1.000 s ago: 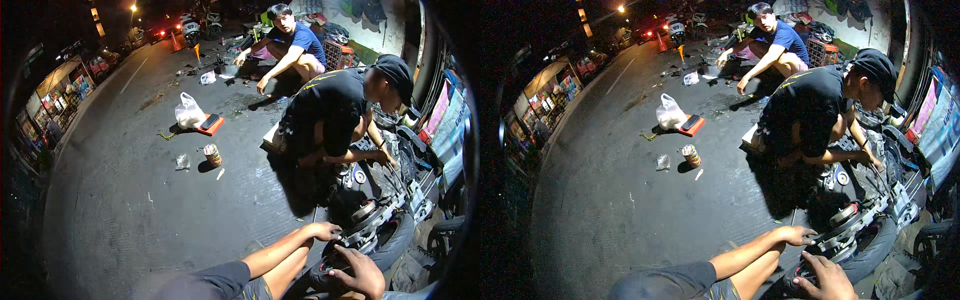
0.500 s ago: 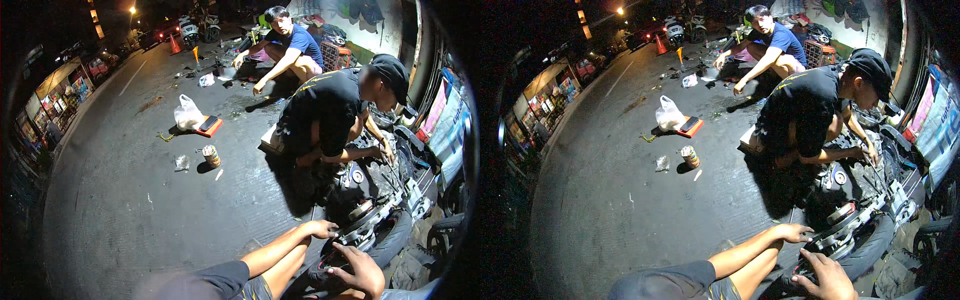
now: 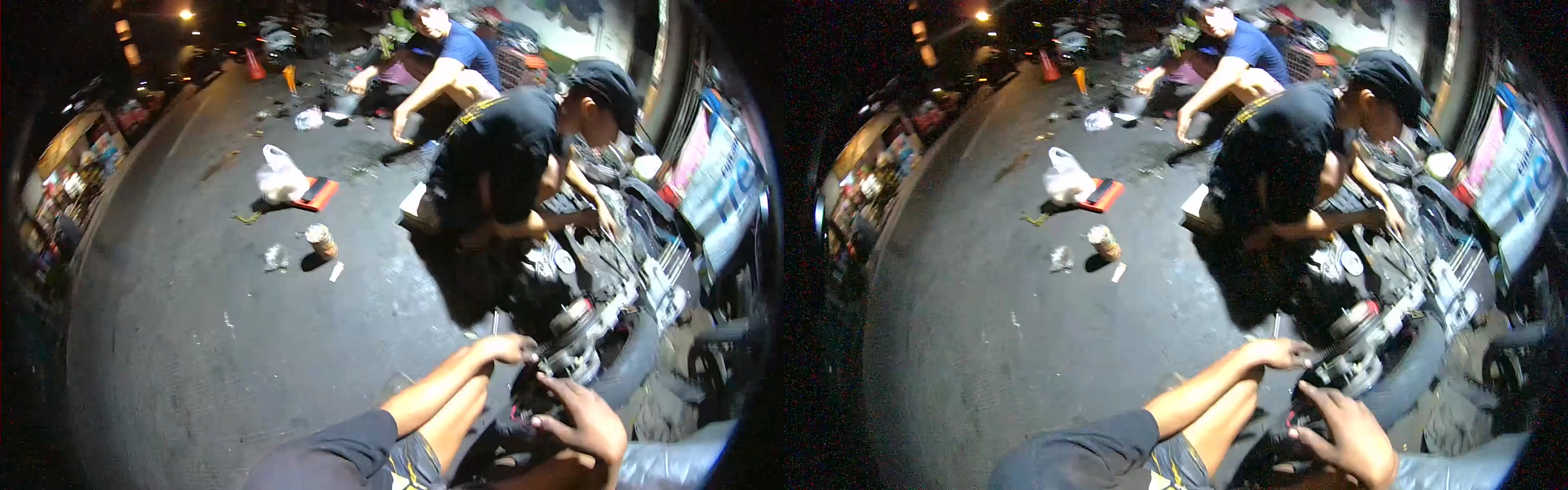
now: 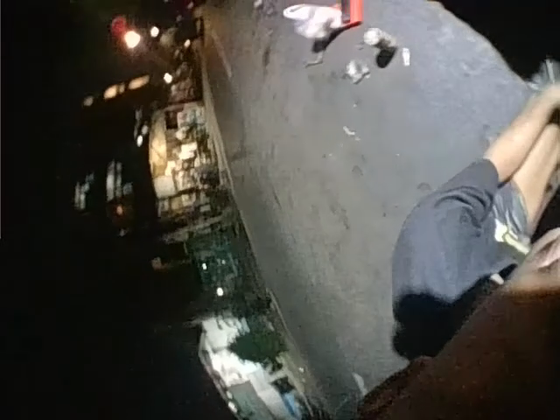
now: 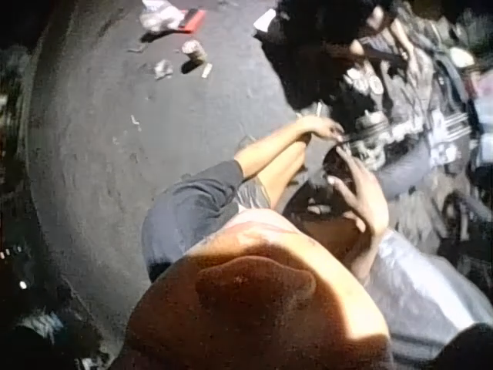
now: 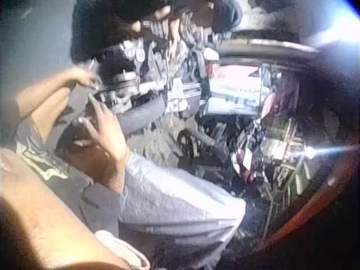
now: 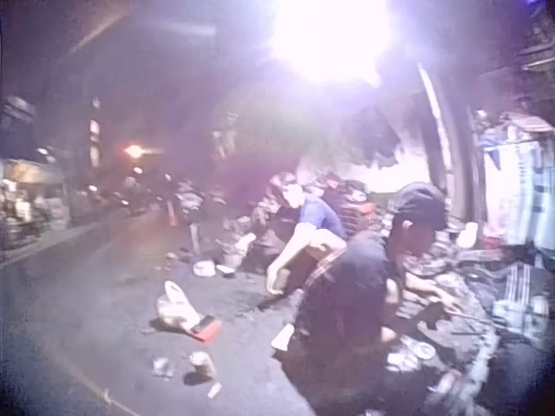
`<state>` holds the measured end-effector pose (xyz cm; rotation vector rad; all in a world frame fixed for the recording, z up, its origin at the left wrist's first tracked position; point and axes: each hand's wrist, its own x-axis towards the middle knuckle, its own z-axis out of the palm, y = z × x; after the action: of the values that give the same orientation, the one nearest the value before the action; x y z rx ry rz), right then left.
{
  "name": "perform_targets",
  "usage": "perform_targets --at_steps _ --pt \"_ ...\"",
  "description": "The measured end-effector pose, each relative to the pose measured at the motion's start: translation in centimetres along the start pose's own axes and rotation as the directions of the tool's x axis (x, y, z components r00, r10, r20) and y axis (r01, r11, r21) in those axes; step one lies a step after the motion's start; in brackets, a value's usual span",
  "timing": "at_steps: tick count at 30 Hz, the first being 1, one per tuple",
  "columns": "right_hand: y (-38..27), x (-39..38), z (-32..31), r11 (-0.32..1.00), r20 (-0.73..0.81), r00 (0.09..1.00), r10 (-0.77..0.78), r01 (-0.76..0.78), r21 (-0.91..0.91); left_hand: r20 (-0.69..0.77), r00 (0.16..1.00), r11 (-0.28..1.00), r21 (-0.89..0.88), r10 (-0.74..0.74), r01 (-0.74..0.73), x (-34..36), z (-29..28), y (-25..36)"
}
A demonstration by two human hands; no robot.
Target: Inspecting and installing a drive belt on a motorcycle engine.
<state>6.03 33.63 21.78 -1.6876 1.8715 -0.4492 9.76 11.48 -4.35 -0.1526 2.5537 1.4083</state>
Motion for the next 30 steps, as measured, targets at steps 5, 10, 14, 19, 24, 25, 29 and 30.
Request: perform_targets --at_steps 5,10,14,19,24,25,29,30 --pt "1.8 -1.3 0.9 0.996 -0.086 0.994 0.065 -0.069 -0.049 -0.012 0.998 0.927 -0.369 0.060 -0.060 -0.1 2.2 3.7" --pt "4.4 -1.8 1.2 0.967 -0.345 0.934 0.093 -0.168 -0.194 -0.018 0.907 0.773 -0.515 0.421 -0.369 -0.2 5.4 7.8" --pt "4.8 -2.5 0.7 0.928 -0.420 0.886 0.196 -0.306 -0.213 -0.052 0.898 0.805 -0.421 0.438 -0.417 -0.3 5.9 9.0" --pt "7.0 -3.1 0.1 0.787 -0.505 0.745 0.435 -0.587 -0.188 0.032 0.914 0.811 -0.474 0.405 -0.343 -1.1 7.6 11.0" --pt "14.3 -3.1 -4.8 0.745 -0.674 0.523 0.522 -0.665 0.062 0.043 0.951 0.813 -0.532 0.306 -0.237 -1.5 8.5 12.0" --pt "16.1 -2.6 -5.8 0.759 -0.712 0.485 0.507 -0.643 0.102 -0.007 0.952 0.819 -0.509 0.305 -0.265 -1.5 8.6 12.2" --pt "21.9 -0.4 -8.0 0.688 -0.725 0.401 0.560 -0.712 0.138 -0.041 0.939 0.773 -0.556 0.341 -0.306 -1.1 8.9 12.0" --pt "22.9 0.6 -7.9 0.581 -0.693 0.339 0.637 -0.801 0.142 -0.059 0.931 0.762 -0.558 0.359 -0.329 -1.0 9.0 11.9"
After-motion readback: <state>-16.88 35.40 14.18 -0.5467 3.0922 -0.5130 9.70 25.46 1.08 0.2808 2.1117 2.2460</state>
